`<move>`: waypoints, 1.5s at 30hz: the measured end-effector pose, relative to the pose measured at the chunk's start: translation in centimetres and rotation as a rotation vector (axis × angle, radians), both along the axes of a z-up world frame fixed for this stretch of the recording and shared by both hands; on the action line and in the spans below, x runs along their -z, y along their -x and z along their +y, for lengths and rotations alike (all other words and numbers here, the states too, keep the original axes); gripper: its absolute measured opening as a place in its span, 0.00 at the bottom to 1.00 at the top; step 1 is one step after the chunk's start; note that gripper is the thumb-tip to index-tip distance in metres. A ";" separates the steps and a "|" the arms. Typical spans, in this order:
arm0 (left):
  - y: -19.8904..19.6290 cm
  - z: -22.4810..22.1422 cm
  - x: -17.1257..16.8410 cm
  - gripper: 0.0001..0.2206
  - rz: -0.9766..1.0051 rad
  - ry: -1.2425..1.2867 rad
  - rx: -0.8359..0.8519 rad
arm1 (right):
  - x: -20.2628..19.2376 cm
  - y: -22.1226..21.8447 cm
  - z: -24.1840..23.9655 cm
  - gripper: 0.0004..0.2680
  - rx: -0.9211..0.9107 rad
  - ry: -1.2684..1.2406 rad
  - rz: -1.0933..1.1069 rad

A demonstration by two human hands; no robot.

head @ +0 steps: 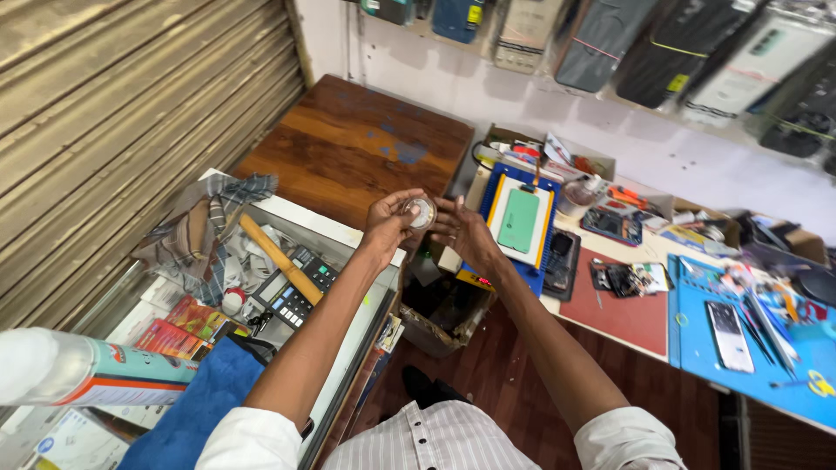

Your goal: The person cleans a mobile phone screen using an adhesive roller and places the device into a blue repair machine. They subsequently use a screwdriver to remove parts from a phone and apply liquid from a small bottle.

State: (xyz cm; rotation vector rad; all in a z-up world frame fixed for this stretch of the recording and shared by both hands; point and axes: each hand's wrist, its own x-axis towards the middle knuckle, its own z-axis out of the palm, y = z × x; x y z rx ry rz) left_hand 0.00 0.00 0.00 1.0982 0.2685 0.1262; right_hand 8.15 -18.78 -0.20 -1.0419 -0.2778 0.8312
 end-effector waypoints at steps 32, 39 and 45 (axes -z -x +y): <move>-0.8 -11.9 -7.2 0.69 -0.210 -0.677 0.455 | -4.8 -1.6 -14.0 0.06 0.151 0.412 -0.307; -5.4 -13.7 -5.7 0.58 -0.138 -0.411 0.508 | -6.8 -6.3 -17.9 0.04 0.154 0.114 0.035; -8.8 -15.6 -5.0 0.11 -0.077 -0.040 0.497 | -4.6 -10.6 -20.6 0.05 0.283 0.051 0.016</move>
